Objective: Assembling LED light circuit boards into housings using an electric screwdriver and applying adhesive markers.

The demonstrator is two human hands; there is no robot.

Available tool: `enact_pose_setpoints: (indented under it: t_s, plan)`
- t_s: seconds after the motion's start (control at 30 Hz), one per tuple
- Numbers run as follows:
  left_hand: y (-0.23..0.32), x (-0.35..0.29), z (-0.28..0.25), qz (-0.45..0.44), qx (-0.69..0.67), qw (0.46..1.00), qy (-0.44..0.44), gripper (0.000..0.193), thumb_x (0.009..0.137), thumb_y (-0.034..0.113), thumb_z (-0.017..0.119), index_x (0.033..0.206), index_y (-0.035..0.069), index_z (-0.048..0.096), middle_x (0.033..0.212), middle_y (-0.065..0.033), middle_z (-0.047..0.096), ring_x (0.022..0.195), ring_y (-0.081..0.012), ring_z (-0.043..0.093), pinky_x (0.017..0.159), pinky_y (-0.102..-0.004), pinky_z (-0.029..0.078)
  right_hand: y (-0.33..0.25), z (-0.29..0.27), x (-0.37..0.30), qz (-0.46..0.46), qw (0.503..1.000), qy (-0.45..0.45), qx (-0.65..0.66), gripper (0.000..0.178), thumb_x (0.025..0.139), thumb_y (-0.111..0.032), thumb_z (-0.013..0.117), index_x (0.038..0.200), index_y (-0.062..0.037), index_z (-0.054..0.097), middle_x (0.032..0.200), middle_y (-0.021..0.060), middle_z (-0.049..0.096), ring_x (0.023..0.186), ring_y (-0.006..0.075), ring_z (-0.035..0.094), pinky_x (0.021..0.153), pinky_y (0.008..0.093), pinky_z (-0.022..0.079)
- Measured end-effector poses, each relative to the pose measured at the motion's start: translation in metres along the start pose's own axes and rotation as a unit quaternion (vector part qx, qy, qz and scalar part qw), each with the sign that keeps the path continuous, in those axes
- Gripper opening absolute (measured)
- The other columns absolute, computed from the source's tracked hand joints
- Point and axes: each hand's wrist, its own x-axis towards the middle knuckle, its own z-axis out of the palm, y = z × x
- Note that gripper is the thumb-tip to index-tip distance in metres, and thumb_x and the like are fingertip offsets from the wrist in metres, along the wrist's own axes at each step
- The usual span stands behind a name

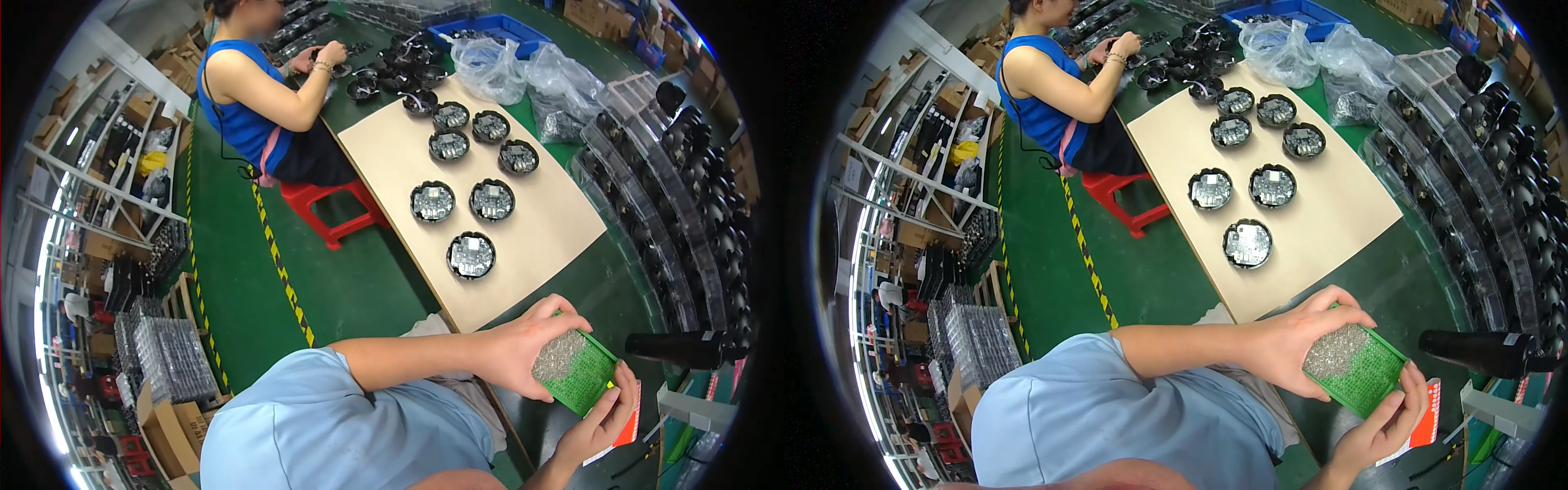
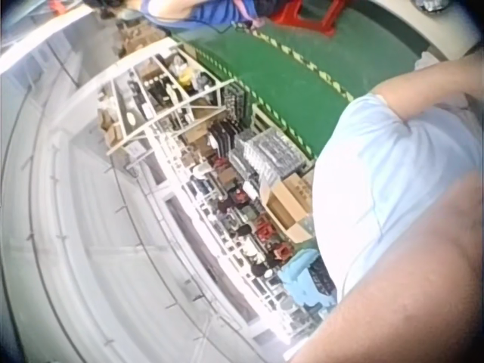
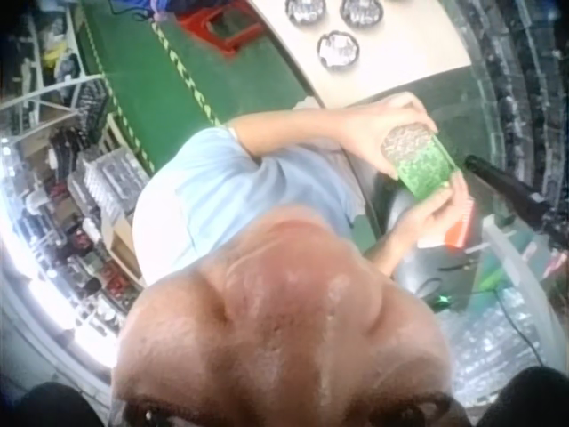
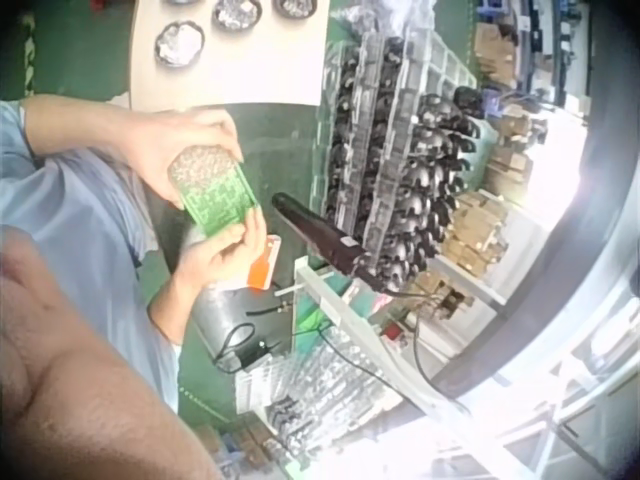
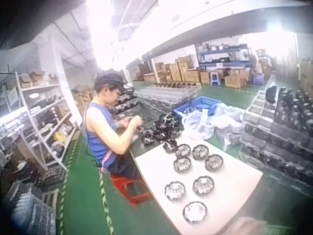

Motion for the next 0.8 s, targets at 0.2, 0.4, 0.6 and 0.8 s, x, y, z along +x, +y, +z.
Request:
enact_pose_setpoints:
  t_s: [0.2,0.4,0.6,0.8]
  plan:
    - [0.0,-0.003,0.001,-0.007,-0.051,0.998,-0.037,0.098,0.062,0.014,0.092,0.147,0.007,0.043,0.137,-0.0143,0.039,0.132,-0.0311,0.045,0.112,-0.039,0.04,0.006,0.012,0.004,0.043,0.993,0.02,0.112,0.043,0.11,-0.019,0.033,0.134,0.0089,0.056,0.142,0.0226,0.055,0.132,0.0313,0.052,0.116,0.0439,0.035]
    - [0.001,-0.002,0.001,0.003,-0.076,0.995,-0.071,0.099,0.061,0.018,0.094,0.147,0.007,0.045,0.138,-0.0143,0.039,0.133,-0.0294,0.045,0.114,-0.0383,0.038,-0.001,0.017,-0.006,0.08,0.968,-0.009,0.239,0.058,0.11,-0.032,0.023,0.135,0.0085,0.055,0.139,0.0229,0.055,0.131,0.0313,0.051,0.116,0.0438,0.036]
    - [-0.015,0.014,0.013,-0.023,-0.115,0.992,0.037,0.043,0.099,0.025,0.068,0.135,0.005,0.056,0.131,-0.0113,0.051,0.132,-0.0258,0.047,0.113,-0.0379,0.037,-0.002,0.029,0.003,0.132,0.961,0.027,0.241,0.056,0.109,-0.031,0.024,0.126,0.0075,0.06,0.133,0.0225,0.057,0.125,0.0309,0.054,0.113,0.0442,0.039]
    - [-0.016,0.019,0.02,0.003,-0.12,0.991,0.061,0.035,0.103,0.022,0.062,0.133,0.004,0.058,0.133,-0.0117,0.052,0.132,-0.0247,0.048,0.113,-0.0376,0.037,-0.005,0.021,0.012,0.143,0.954,0.017,0.262,0.05,0.111,-0.028,0.027,0.131,0.0062,0.058,0.133,0.0178,0.058,0.125,0.0264,0.055,0.109,0.0394,0.042]
